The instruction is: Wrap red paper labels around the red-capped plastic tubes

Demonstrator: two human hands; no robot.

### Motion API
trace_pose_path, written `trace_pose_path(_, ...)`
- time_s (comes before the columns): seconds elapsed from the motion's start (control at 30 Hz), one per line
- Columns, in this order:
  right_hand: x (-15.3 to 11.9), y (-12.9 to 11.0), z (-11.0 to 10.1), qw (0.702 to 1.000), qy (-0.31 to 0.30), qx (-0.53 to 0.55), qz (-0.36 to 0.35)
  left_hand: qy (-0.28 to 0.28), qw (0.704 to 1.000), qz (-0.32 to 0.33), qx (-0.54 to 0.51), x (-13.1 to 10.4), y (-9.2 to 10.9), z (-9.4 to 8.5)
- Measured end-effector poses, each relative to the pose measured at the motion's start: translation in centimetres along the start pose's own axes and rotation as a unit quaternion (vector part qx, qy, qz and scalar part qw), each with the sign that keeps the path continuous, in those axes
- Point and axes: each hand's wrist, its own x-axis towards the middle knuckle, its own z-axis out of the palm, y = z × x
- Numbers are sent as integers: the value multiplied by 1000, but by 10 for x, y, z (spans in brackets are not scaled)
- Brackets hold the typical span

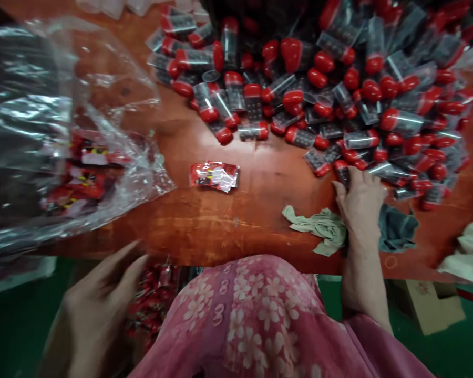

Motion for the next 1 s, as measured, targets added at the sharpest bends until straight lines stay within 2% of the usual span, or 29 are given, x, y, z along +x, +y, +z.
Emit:
trace_pose_path(0.03, -1, 0, 1, 1000, 7, 7, -1, 12, 997, 49, 49, 16, 0, 20)
trace_pose_path(0.1, -3, -4, -1, 999, -1, 46, 0, 16, 981, 176, 79, 52, 0, 63)
trace_pose_path(0.2, -9, -17, -7, 984, 0, 170, 51, -8, 959, 261, 112, 98, 1, 111)
trace_pose_path(0.27, -12, -29, -9, 961, 9, 266, 76, -21, 951, 285, 119, 114, -3, 127)
trace_pose_path(0.43, -16, -58, -3, 923, 15, 383, 24, -16, 944, 318, 90, 119, -21, 132)
trace_pose_path(0.57, -16, -84, -7, 902, -22, 430, -6, 54, 945, 316, 70, 122, -21, 130)
trace_pose_path(0.67, -11, -112, -19, 892, -44, 442, -89, 84, 946, 308, 56, 129, -18, 129)
trace_pose_path(0.77, -1, -144, -24, 880, -30, 433, -190, 61, 953, 295, 19, 133, -18, 129)
trace_pose_path(0.87, 8, -168, -18, 885, -13, 389, -255, 36, 961, 273, -13, 135, -19, 127)
trace_pose_path(1.0, 10, -180, -7, 921, -63, 273, -271, 17, 969, 246, -26, 136, -17, 124)
